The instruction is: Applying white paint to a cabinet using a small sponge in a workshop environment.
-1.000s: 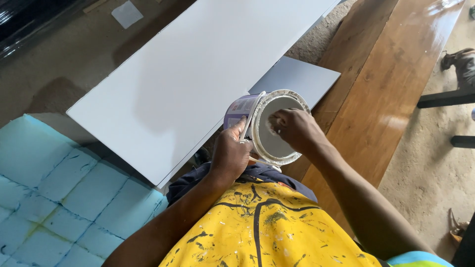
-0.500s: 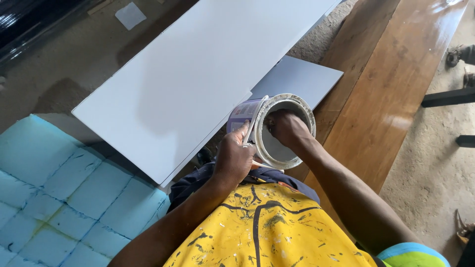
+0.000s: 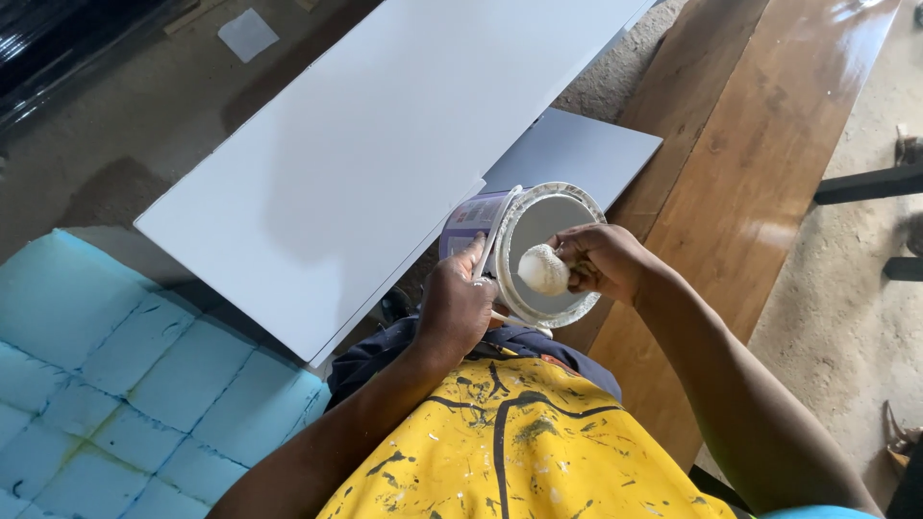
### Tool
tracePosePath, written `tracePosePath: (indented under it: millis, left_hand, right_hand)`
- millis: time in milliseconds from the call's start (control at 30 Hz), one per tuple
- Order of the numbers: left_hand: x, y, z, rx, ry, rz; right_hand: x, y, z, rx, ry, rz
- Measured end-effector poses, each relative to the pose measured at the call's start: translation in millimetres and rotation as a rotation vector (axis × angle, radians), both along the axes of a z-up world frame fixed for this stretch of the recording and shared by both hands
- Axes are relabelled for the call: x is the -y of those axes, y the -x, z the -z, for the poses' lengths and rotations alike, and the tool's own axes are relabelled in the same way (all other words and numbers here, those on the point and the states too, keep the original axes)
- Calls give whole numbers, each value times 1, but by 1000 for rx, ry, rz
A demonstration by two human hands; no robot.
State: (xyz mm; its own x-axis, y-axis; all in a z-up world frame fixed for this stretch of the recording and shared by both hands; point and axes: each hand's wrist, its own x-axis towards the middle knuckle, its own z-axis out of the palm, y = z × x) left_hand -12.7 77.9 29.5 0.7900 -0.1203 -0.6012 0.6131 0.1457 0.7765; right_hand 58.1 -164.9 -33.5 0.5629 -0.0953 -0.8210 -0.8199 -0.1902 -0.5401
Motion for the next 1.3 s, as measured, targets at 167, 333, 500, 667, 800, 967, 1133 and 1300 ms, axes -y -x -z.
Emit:
tracePosePath:
  millis: [167,333,500,667,800,967,1133,1300]
  left_hand:
    - [11,-3,22,2,30,12]
    - [12,-3,19,2,3,45]
    - [16,-5,28,-8,26,38]
    - [14,-6,24,31,-55,76]
    - [11,-11,20,20,-77,80]
    - [9,-17,26,10,-72,82]
    - [6,-25,26,-2,-67,59]
    - [-2,-34,-12,-67,-70,68]
  right_hand:
    - [-10,4,-12,-67,-116,-134]
    - [-11,-7,-17,-106,-87,-296]
    - [-20,-21,-32,-134,-53,-399]
    - [-14,-25,-13,-102,-8,-460]
    - [-16,-28,-2,-153,18,-517]
    - [-28,-33,-7,-131,-4,-547]
    - [-24,-39,-16,-110,-33,-481]
    - [-44,-41,-42,-75,-37,-501]
